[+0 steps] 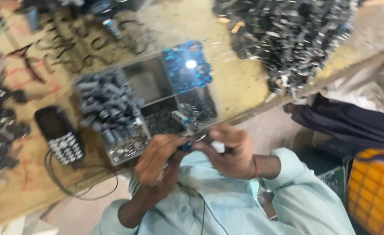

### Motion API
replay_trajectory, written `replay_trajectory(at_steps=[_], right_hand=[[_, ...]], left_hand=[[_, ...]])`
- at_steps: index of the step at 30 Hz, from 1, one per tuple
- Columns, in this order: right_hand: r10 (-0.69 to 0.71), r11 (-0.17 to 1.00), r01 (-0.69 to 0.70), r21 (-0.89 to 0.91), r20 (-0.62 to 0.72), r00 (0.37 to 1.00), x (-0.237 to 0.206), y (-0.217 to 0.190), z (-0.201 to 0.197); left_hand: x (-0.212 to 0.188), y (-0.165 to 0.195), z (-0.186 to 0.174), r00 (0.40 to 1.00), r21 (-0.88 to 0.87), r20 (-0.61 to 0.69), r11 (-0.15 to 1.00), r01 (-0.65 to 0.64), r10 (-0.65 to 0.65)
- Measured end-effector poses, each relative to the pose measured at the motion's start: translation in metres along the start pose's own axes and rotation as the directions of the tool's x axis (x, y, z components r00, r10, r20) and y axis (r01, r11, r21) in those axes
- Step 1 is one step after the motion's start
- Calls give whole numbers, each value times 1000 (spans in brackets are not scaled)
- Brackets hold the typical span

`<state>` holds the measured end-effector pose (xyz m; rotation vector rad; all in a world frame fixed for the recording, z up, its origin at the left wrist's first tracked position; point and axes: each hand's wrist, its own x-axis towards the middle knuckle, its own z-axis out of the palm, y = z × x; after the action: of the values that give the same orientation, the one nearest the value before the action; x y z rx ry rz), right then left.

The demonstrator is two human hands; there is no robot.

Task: The person sits at a workbench and assembles small metal lock components by hand. They pick parts from a compartment tray, fit a blue cylindrical piece into a gray housing, press the pieces together, and place the finished assembly aside, repeating the cycle with new parts from the tray.

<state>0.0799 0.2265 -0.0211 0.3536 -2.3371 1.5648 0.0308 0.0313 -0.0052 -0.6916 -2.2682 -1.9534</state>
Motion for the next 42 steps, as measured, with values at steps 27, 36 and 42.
replay_trajectory(at_steps=[27,36,42], right_hand=[[-37,964,32,-265,-14,999,26,-26,9],[-68,983,129,-131,393,917,42,-14,-30],[-164,961,259,-101,547,821,53,-13,-38]], left_hand=[[-9,-9,9,992,291,48,948,-128,119],[-1,-18,-4,991,-24,115,998,-61,63],[-3,-17,-5,990,-18,115,997,-82,83]])
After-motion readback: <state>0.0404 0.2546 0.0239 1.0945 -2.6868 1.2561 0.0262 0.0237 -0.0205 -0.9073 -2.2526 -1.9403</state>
